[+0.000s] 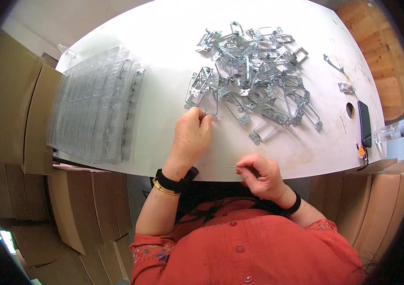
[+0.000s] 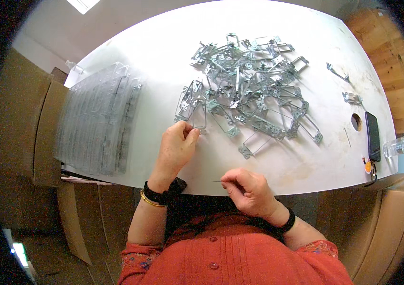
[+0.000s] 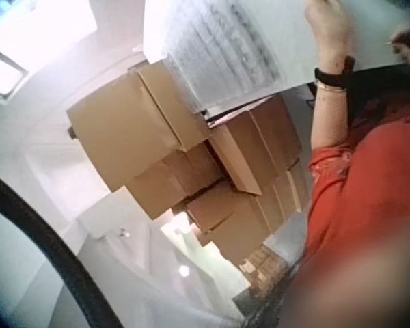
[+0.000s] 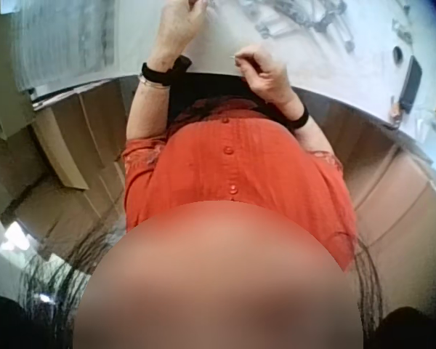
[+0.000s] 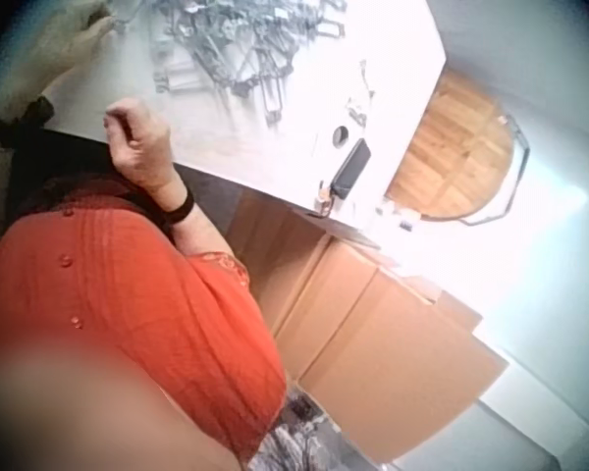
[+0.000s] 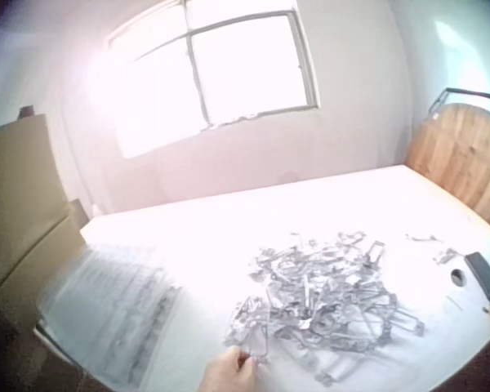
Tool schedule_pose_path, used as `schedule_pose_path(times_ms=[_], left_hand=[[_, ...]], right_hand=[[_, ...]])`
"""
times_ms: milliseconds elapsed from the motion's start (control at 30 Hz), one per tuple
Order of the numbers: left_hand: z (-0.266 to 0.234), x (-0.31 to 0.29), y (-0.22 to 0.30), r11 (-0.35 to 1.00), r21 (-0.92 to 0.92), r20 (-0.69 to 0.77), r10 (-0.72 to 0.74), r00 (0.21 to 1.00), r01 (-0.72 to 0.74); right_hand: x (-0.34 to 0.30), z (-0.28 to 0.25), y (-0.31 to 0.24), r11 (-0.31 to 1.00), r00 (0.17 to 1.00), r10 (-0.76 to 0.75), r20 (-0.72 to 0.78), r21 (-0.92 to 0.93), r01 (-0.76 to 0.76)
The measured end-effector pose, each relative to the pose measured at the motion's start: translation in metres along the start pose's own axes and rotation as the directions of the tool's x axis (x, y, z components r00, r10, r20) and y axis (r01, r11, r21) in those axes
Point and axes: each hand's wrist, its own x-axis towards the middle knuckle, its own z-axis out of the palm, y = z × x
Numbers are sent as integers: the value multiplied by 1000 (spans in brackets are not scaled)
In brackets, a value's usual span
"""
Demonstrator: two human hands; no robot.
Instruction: Manually assembling small metal components and placing them into clear plastic trays.
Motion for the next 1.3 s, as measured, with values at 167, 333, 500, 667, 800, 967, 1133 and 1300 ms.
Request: schedule_pose_path(times_ms=[167,333,500,667,800,967,1133,1300], left_hand=[[4,8,-5,987,-87,50,-133,990,137],[-7,-1,8,979,-120,-8,-166,986,164],[-44,-41,30,996,3,-98,-91,991,91],[-88,-78,16,986,112,19,-127,992,124],[-100,-95,-9,930,318,28,-206,978,186],[-95,-109,-38,904,359,-162,-183,970,231],[-73,-109,-50,931,295,-160,-176,971,217],[-62,-108,-36,911,311,-203,-214,955,270]], right_hand=[[2,0,1,999,998,-53,-28,11,53],[-2,-2,2,1000,1000,-11,-30,18,11],[-4,-5,0,1000,1000,0,-28,-5,0],[-3,-3,4,999,999,-24,-22,-43,23],[-3,0,6,999,999,-17,-33,-49,15],[-4,6,13,999,999,34,-17,-28,-35],[-17,-6,16,983,981,184,-66,24,-183],[-20,-10,39,972,966,236,-104,14,-236]])
